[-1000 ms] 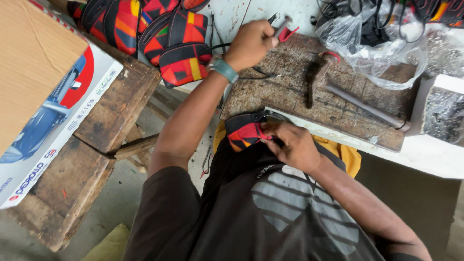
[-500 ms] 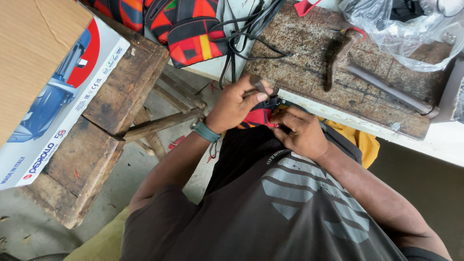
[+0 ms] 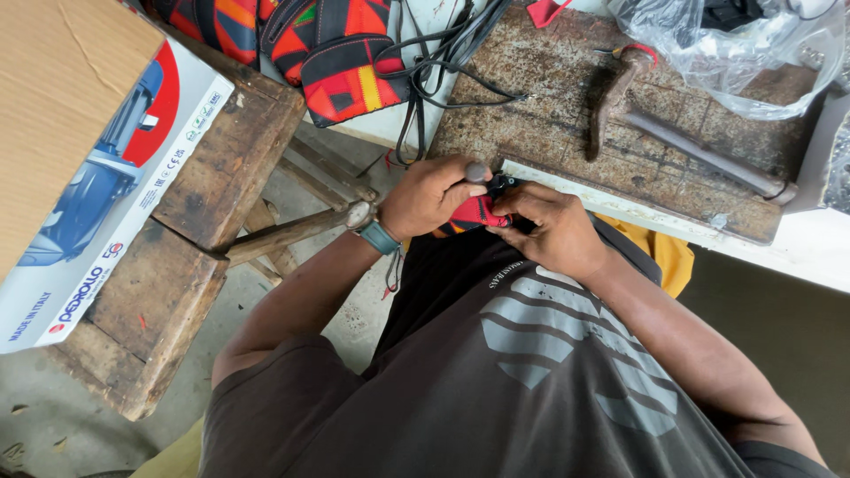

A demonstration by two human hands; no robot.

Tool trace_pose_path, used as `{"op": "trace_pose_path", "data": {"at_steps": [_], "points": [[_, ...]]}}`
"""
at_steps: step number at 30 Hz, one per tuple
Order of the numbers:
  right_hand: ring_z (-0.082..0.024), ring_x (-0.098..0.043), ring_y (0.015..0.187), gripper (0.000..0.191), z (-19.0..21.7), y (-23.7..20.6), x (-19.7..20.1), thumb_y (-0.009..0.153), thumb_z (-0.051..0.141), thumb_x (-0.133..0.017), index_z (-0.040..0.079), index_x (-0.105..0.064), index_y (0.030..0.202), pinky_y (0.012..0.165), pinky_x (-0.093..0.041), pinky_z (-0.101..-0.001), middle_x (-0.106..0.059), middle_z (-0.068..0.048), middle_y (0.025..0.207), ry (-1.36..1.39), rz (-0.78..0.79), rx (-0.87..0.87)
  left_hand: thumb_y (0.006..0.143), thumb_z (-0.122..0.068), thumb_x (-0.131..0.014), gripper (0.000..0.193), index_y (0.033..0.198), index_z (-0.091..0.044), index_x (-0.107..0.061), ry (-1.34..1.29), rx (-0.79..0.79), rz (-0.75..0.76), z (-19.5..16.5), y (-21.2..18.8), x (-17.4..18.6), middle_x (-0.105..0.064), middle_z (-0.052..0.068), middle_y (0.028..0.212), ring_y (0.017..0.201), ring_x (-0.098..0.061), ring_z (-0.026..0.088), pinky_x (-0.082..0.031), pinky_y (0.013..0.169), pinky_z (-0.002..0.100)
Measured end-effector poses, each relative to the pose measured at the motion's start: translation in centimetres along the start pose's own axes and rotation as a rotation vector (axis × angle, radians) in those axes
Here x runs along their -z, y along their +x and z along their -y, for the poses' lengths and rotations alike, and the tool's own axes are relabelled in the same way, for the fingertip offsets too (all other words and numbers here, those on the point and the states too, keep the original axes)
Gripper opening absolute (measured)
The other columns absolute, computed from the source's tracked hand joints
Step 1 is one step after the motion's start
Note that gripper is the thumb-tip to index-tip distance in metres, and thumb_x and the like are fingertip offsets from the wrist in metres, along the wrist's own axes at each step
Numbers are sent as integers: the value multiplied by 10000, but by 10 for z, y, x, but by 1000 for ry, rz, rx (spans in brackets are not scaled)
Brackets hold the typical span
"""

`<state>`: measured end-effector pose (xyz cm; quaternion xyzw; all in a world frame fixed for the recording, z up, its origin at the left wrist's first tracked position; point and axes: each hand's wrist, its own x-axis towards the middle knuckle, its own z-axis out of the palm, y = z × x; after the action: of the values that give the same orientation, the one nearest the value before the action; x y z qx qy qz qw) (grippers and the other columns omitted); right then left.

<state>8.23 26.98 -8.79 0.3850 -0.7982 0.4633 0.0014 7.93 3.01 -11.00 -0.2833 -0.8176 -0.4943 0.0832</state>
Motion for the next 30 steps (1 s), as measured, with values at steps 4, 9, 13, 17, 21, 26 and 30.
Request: {"op": "trace_pose_path", "data": {"at_steps": [4, 9, 13, 17, 21, 26, 30], "points": [[-312, -710, 975, 361, 11, 1, 30, 760, 196, -885, 31, -724, 1038, 847, -573, -403, -729, -121, 1060, -89, 52, 24, 986, -211, -730, 223, 1093, -26, -663, 136, 53, -28, 3, -6, -12, -705, 168, 1021, 940, -698, 367, -552, 813, 423], [-408, -658, 1030, 444, -9, -22, 104, 824, 308, -820, 67, -729, 1185, 899, -534, -477, -702, -156, 1132, -853, -351, -188, 970, -217, -704, 213, 1083, -39, -678, 127, 38, -104, -3, -4, -14, -704, 166, 941, 860, -694, 368, -544, 752, 426], [-365, -681, 983, 346, -43, -22, 120, 955, 405, -687, 131, -737, 1160, 843, -541, -461, -705, -121, 1112, -989, -210, -468, 962, -208, -706, 203, 1072, -37, -701, 114, 27, -143, -15, 4, -11, -724, 172, 956, 871, -712, 358, -563, 759, 417], [-390, -693, 896, 340, -47, -8, 143, 933, 365, -700, 122, -734, 1169, 773, -536, -473, -733, -163, 990, -533, -243, -474, 936, -201, -739, 191, 1019, -29, -725, 169, 124, -123, -21, 10, -7, -724, 192, 920, 863, -707, 373, -547, 764, 432], [-386, -658, 715, 390, -20, 3, 153, 857, 265, -781, 48, -593, 1121, 620, -541, -462, -665, -161, 844, -158, -488, -374, 956, -189, -701, 194, 1043, -16, -686, 43, 5, -150, -17, 10, -6, -728, 178, 978, 903, -712, 374, -555, 786, 429], [-318, -691, 588, 258, 14, 31, 114, 852, 124, -689, 91, -609, 1096, 544, -574, -415, -710, -141, 823, -488, -300, -125, 946, -203, -712, 209, 1037, -18, -683, 149, 27, -132, -12, 6, -8, -704, 199, 927, 863, -680, 407, -524, 749, 460], [-304, -669, 564, 347, 48, 38, 129, 836, 130, -727, 164, -606, 1159, 551, -552, -458, -709, -112, 787, -843, 134, -215, 965, -228, -715, 222, 987, -16, -654, 157, 129, -113, -12, 8, -9, -692, 198, 885, 825, -669, 408, -517, 726, 472]]}}
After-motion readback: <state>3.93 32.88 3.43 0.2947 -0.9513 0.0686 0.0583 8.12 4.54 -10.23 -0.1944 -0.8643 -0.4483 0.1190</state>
